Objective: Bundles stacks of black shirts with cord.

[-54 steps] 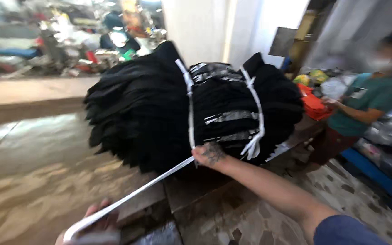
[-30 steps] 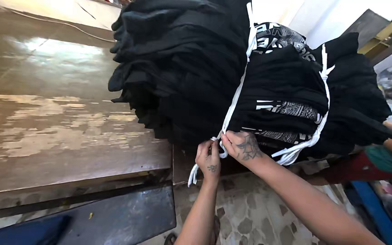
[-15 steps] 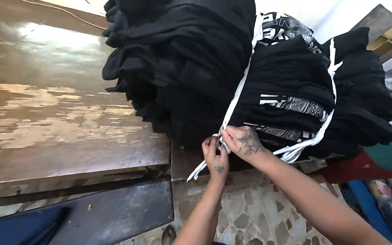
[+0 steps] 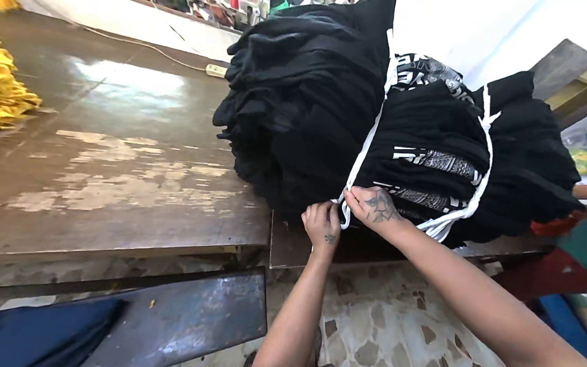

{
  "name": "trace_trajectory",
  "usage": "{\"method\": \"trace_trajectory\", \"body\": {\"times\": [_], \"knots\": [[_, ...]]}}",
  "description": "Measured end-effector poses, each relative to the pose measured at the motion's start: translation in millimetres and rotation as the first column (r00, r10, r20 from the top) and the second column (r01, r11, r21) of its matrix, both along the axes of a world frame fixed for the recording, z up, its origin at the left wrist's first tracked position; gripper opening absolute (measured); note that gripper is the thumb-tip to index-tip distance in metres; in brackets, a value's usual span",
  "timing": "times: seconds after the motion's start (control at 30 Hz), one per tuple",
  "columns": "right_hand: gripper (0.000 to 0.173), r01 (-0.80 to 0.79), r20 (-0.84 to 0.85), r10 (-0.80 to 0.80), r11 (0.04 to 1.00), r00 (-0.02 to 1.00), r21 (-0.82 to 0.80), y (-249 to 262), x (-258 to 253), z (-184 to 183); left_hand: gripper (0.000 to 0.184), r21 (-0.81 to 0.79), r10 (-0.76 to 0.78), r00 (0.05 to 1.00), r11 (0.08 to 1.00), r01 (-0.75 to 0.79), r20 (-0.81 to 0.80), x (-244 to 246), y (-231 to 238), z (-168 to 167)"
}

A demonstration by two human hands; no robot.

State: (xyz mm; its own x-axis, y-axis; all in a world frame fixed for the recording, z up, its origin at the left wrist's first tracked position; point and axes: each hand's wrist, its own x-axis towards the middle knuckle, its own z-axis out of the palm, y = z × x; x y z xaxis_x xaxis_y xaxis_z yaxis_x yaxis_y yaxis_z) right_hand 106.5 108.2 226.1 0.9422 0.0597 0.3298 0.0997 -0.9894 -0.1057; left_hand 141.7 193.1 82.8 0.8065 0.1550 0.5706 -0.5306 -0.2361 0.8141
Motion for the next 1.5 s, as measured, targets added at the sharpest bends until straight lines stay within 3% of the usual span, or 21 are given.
{"method": "trace_trajectory", "body": {"times": [0.23,0.5,0.67,0.8,0.87,0.93,1.03,1.1,1.2,1.3,1.37,1.43,1.5], "knots": [[0.036,-0.065,0.141,0.064,0.998,0.988,-0.002,-6,4,-9,0.016,-0.097,0.122,0.990,0.989,-0.114,0.071,6,-15,-6],[0.032,-0.091,0.176,0.083,0.995,0.981,0.035,-9,9,-14,0.021,0.073,0.194,0.963,0.975,-0.210,0.189,17,-14,-7],[0.033,-0.102,0.155,0.092,0.993,0.984,0.062,-12,10,-14,0.029,0.207,0.043,0.997,0.977,-0.056,0.068,4,-6,1],[0.033,-0.087,0.100,0.079,0.993,0.992,0.084,-11,6,-11,0.038,0.258,-0.212,0.973,0.939,0.227,-0.086,-3,10,1],[0.034,-0.078,0.071,0.072,0.993,0.995,0.088,-12,7,-8,0.039,0.105,-0.375,0.903,0.910,0.402,-0.209,-1,13,11],[0.035,-0.069,0.028,0.067,0.993,0.997,0.095,-11,6,-6,0.033,-0.170,-0.596,0.718,0.798,0.578,-0.359,2,22,29],[0.037,-0.075,0.001,0.075,0.994,0.997,0.083,-10,9,-1,0.017,-0.364,-0.744,0.481,0.655,0.662,-0.465,21,28,51],[0.038,-0.059,-0.054,0.064,0.994,0.997,0.091,-9,5,1,0.006,-0.446,-0.778,0.424,0.618,0.647,-0.464,20,21,50],[0.038,-0.029,-0.114,0.042,0.993,0.993,0.111,-8,7,7,0.025,-0.373,-0.727,0.495,0.677,0.634,-0.476,18,17,49],[0.036,-0.029,-0.119,0.040,0.995,0.992,0.099,-8,4,5,0.023,-0.134,-0.466,0.784,0.881,0.454,-0.410,6,5,31],[0.034,-0.049,-0.060,0.053,0.996,0.997,0.073,-9,5,3,0.026,0.034,-0.193,0.964,0.979,0.202,-0.182,3,-4,11],[0.034,-0.042,-0.041,0.044,0.997,0.998,0.058,-8,5,1,0.025,0.053,0.001,1.000,0.999,0.001,-0.027,1,-13,-2],[0.034,-0.043,-0.019,0.044,0.998,0.999,0.036,-9,4,-2,0.021,-0.007,0.115,0.993,0.993,-0.115,0.027,0,-23,-9]]}}
